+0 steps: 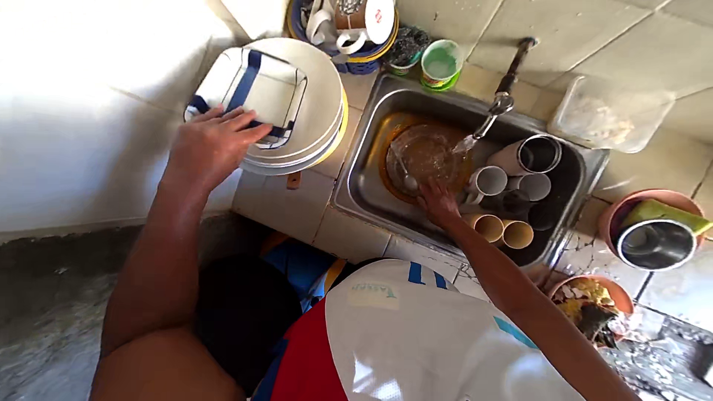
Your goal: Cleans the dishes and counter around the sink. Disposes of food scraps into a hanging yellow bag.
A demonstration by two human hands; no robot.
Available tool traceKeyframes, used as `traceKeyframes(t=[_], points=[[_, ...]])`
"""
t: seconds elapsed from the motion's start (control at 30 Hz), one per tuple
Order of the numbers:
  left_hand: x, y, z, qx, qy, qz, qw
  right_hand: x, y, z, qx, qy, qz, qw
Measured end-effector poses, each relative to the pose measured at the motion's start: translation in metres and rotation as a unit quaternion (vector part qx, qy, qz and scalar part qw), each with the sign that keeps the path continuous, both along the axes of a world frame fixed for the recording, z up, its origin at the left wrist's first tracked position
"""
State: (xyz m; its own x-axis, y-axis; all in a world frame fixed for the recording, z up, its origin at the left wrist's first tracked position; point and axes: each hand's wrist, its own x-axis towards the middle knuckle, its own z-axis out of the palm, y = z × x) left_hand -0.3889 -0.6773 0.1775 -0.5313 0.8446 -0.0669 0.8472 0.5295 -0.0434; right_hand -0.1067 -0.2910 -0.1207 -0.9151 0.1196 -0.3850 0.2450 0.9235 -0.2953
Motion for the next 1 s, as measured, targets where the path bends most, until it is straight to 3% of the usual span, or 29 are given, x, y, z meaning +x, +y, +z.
traceKeyframes(t=[0.17,0.33,0.5,0.63,0.73,0.83,0.9,1.0], points=[[-0.011,-0.01,-0.01,0.001,-0.03,0.011,0.999,-0.058,-0.011,0.012,-0.041,-0.018,-0.035,0.998],[-0.019,-0.011,-0.007,-0.073,-0.077,0.028,0.994,-0.115,-0.026,0.015,-0.068,-0.099,-0.094,0.988],[-0.029,-0.019,-0.021,-0.079,-0.081,0.0,0.994,-0.122,-0.016,0.028,-0.101,-0.183,-0.155,0.966],[-0.03,-0.01,-0.026,-0.052,-0.09,0.021,0.994,-0.104,0.028,0.023,-0.163,-0.081,-0.21,0.96],[-0.026,-0.001,-0.027,-0.045,-0.102,0.051,0.992,-0.094,0.071,0.023,-0.285,0.013,-0.331,0.899],[-0.024,0.009,-0.021,-0.057,-0.105,0.077,0.99,-0.086,0.096,0.02,-0.431,0.035,-0.439,0.787],[-0.017,0.017,-0.013,-0.067,-0.103,0.085,0.989,-0.08,0.102,0.024,-0.521,0.015,-0.451,0.725],[0.008,0.038,0.008,-0.027,-0.07,0.103,0.992,-0.078,0.107,0.037,-0.556,-0.045,-0.424,0.714]])
